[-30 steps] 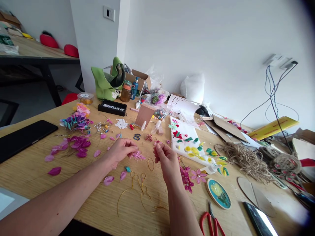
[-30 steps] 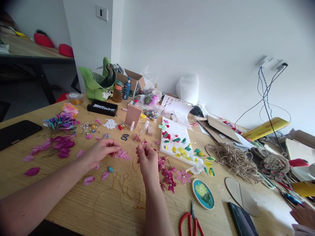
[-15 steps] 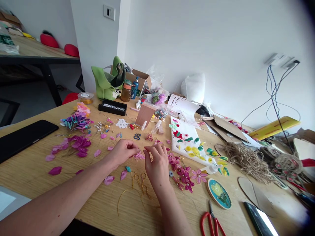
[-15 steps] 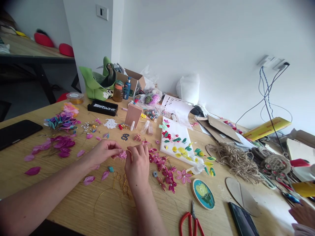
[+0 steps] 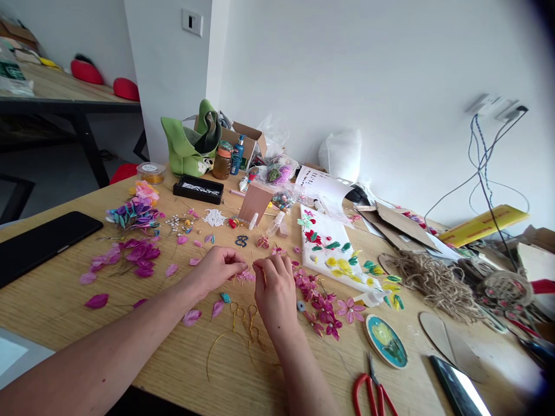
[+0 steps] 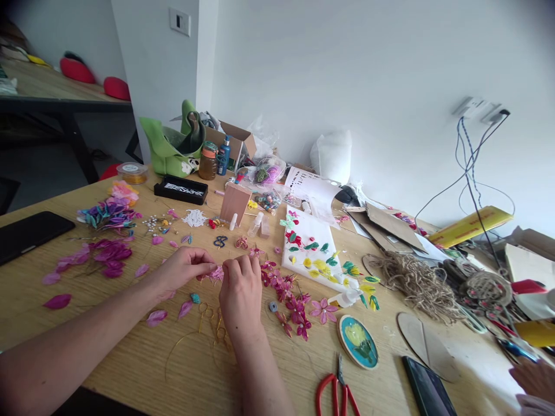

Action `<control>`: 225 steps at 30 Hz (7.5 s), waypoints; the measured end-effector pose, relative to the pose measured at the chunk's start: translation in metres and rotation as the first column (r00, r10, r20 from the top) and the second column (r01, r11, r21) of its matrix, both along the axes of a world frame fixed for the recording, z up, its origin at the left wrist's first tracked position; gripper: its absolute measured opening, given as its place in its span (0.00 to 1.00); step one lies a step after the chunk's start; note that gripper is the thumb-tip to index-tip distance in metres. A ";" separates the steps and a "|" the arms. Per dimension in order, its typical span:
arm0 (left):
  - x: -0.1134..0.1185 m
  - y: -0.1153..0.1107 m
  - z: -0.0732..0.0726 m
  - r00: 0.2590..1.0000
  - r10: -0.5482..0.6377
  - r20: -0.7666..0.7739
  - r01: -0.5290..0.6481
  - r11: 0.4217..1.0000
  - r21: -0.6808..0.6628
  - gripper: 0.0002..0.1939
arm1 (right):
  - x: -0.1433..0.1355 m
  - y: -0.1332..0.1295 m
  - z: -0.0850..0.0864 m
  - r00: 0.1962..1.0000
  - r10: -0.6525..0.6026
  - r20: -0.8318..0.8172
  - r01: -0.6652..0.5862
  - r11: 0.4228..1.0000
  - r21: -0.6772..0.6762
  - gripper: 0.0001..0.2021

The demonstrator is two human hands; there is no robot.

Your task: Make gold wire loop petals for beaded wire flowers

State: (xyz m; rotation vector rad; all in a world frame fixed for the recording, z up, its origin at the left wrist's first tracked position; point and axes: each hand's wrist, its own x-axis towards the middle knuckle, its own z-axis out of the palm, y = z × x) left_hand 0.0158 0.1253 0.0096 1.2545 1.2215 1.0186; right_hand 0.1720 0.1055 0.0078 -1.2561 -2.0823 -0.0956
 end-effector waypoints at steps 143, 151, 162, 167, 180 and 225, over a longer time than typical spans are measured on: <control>0.006 -0.002 -0.007 0.996 -0.039 0.077 0.030 0.993 0.113 0.09 | -0.005 0.001 0.002 0.881 -0.111 -0.459 -0.008 0.968 -0.249 0.12; 0.003 0.001 -0.008 0.995 0.083 0.047 -0.086 0.993 0.081 0.03 | 0.006 0.010 0.004 0.736 -0.216 -0.642 -0.166 0.861 -0.481 0.19; 0.004 -0.002 -0.014 0.990 0.130 -0.051 -0.119 0.977 0.174 0.04 | -0.004 0.006 0.007 0.770 -0.176 -0.613 -0.277 0.773 -0.571 0.14; 0.005 -0.004 -0.012 0.994 0.102 -0.042 -0.093 0.981 0.171 0.05 | -0.002 0.008 0.005 0.772 -0.190 -0.606 -0.267 0.769 -0.581 0.14; 0.004 -0.006 -0.004 0.998 0.064 -0.028 -0.059 0.986 0.154 0.14 | 0.019 0.015 0.010 0.902 -0.195 -0.385 -0.114 0.753 -0.648 0.13; 0.004 -0.005 -0.007 0.994 0.037 -0.102 -0.020 0.986 0.167 0.10 | 0.002 -0.021 0.030 0.846 0.513 0.145 -0.119 0.448 -0.886 0.17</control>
